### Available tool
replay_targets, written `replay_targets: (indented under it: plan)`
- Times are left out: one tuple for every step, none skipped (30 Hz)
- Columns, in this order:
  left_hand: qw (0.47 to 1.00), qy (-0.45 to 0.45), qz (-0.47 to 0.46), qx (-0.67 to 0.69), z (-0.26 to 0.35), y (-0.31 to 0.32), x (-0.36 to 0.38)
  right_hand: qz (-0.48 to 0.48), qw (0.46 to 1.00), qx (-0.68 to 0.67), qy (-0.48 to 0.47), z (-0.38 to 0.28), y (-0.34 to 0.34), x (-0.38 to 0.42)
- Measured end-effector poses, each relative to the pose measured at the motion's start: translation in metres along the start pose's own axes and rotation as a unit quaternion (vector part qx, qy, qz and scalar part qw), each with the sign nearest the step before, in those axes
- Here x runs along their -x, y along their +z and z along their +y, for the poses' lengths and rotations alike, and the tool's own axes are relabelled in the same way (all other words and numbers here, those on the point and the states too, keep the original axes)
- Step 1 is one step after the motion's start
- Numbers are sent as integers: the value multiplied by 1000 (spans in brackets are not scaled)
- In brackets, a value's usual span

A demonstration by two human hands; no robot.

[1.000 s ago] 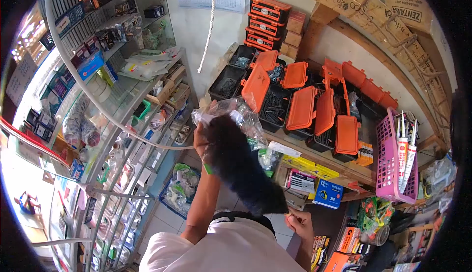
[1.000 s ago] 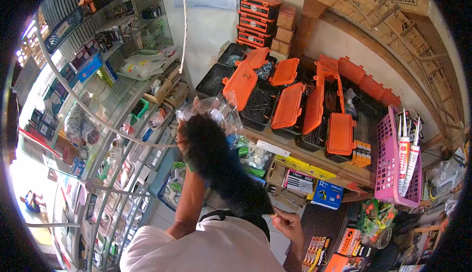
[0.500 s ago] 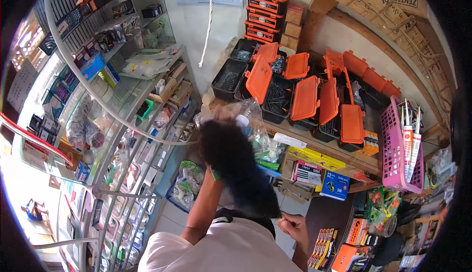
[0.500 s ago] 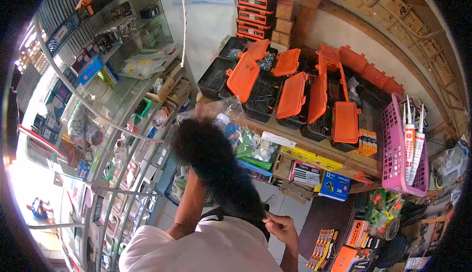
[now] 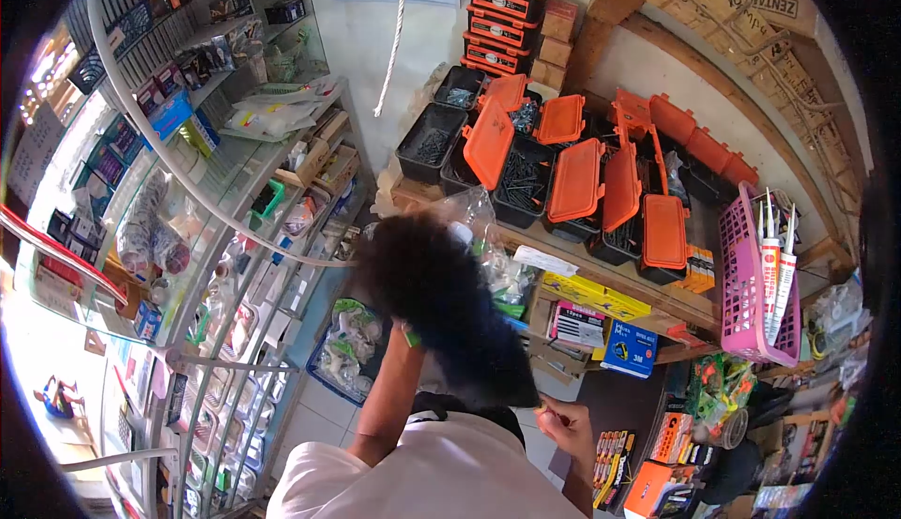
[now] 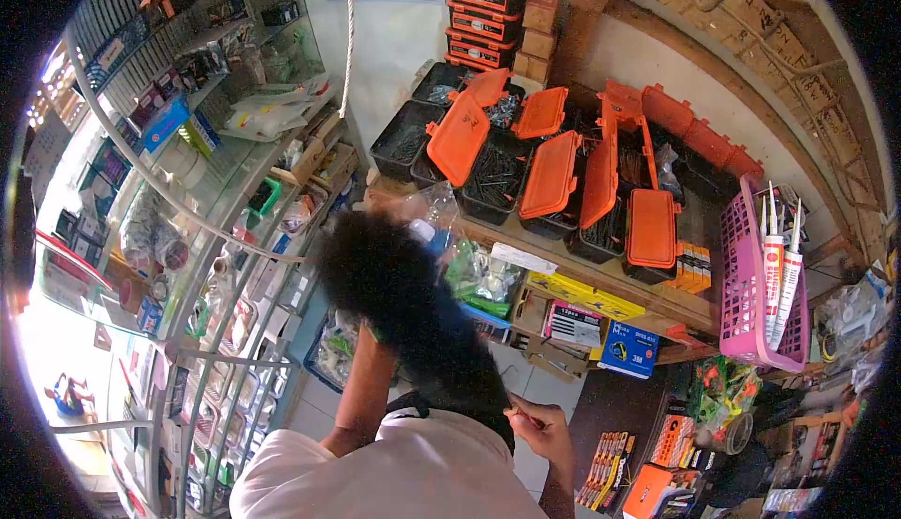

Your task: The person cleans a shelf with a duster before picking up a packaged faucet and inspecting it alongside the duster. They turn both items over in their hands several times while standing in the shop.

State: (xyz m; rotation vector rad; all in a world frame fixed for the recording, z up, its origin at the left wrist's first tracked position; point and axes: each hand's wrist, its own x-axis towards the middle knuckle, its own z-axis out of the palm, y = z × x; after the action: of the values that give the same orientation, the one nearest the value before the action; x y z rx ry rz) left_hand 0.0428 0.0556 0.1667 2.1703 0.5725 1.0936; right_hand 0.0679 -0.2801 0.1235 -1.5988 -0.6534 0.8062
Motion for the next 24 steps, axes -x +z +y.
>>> replay_targets:
  plan:
    - [938,121,-5,-324,0,0,1,0,1000,0,1,1,2,0]
    - [993,-2,37,113,-4,3,1,47,998,-29,18,1,6,0]
    - [838,-125,72,527,-9,6,1,95,993,-58,36,0,9,1]
    - [755,-127,65,641,-18,9,3,96,993,-58,37,3,9,3]
    - [646,-132,62,749,-26,12,6,56,998,-33,26,6,5,6]
    - [533,-141,61,832,-34,15,8,14,1000,-8,14,8,3,6]
    - [533,-142,62,832,-30,12,7,13,1000,-8,15,7,3,6]
    - [518,-146,61,841,-21,6,4,14,1000,-3,11,5,3,5]
    - [503,-152,60,849,-9,0,0,15,1000,2,7,4,5,6]
    - [488,-159,58,856,1,-5,-3,16,1000,-1,9,11,8,8]
    - [473,-165,56,864,5,-7,-6,43,998,-35,30,24,11,11]
    - [478,-216,68,849,2,-3,-7,70,994,-68,51,31,13,13]
    - [459,-233,86,853,-10,2,-2,70,994,-68,50,32,15,14]
    - [440,-249,106,856,-22,6,2,46,998,-35,15,31,17,15]
    - [441,-248,107,856,-26,5,2,22,1000,-2,-20,31,18,15]
    - [428,-237,100,866,-29,3,2,21,1000,-3,-21,30,18,17]
    - [414,-228,93,876,-31,2,2,39,999,7,-4,30,19,20]
    - [400,-219,85,886,-32,1,2,57,998,17,14,30,20,22]
    - [385,-210,77,896,-33,1,1,59,998,17,13,31,19,23]
    - [369,-201,68,905,-25,-3,-4,60,997,-49,30,32,18,24]
    - [319,-206,63,923,-15,-8,-7,62,994,-81,37,34,17,24]
    - [305,-190,32,933,-14,-10,-8,63,991,-113,44,36,15,24]
    - [388,-194,32,900,-17,-11,-6,51,995,-82,-2,38,15,23]
    - [468,-198,30,861,-22,-11,-3,39,997,-50,-47,38,15,23]
